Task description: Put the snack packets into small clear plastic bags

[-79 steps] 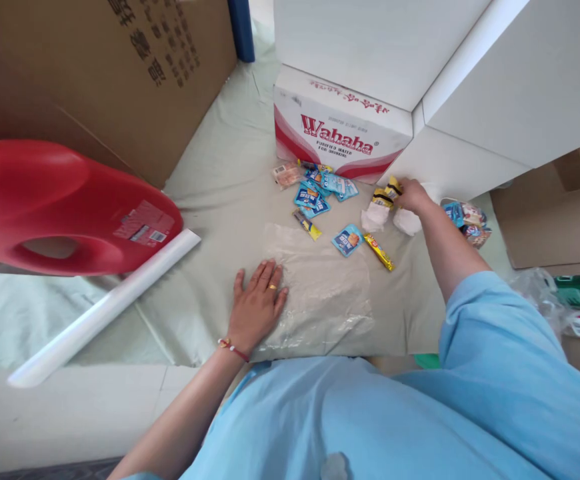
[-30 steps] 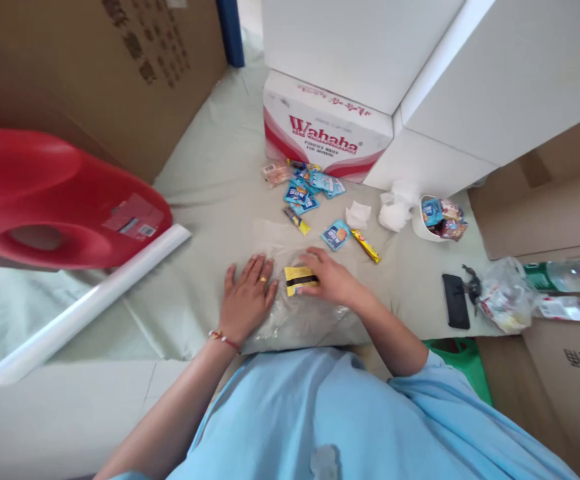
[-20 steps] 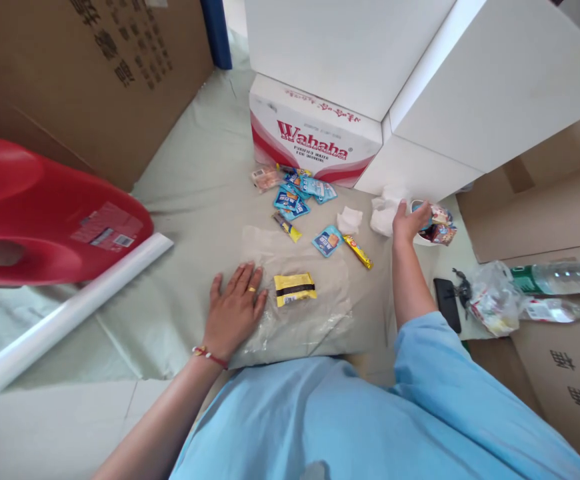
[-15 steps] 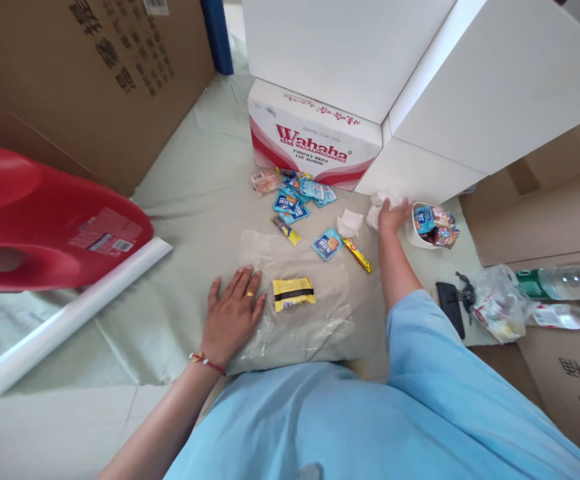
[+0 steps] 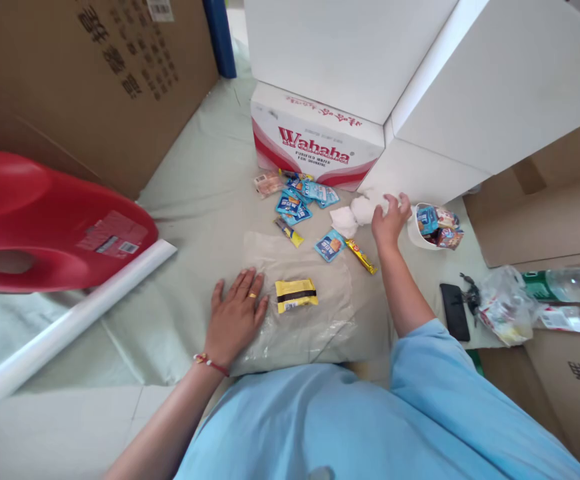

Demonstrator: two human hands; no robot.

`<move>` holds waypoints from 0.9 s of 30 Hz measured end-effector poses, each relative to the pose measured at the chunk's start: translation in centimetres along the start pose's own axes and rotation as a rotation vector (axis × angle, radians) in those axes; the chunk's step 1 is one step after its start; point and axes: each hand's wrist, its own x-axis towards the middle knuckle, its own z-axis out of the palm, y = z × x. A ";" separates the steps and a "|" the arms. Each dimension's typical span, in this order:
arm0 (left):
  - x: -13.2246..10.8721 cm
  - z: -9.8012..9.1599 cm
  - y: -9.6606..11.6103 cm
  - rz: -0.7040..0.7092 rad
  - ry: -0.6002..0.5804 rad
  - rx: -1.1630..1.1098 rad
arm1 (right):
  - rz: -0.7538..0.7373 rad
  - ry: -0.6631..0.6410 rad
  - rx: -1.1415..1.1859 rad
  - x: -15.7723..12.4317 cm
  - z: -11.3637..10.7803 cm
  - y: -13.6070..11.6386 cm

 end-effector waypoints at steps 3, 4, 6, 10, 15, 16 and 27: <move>0.0 -0.1 0.0 -0.001 -0.002 0.007 | -0.119 -0.441 0.058 -2.1 -0.7 -0.7; 0.0 -0.1 0.0 -0.002 -0.002 0.007 | -0.129 -0.566 0.067 -2.5 -0.4 -1.2; 0.0 0.0 0.0 -0.001 -0.005 0.005 | -0.129 -0.654 0.067 -2.7 0.8 -2.2; 0.0 0.0 -0.1 0.007 -0.010 0.008 | -0.112 -0.580 0.075 -1.9 2.6 -3.8; -0.1 -0.1 -0.1 -0.004 -0.005 -0.001 | -0.052 -0.404 0.094 -0.4 1.3 -1.9; -0.1 -0.1 0.0 -0.002 -0.003 -0.003 | 0.004 -0.278 0.075 0.1 0.8 -0.9; -0.1 0.0 0.0 -0.006 0.000 -0.013 | 0.272 -0.013 -0.003 4.7 2.3 3.6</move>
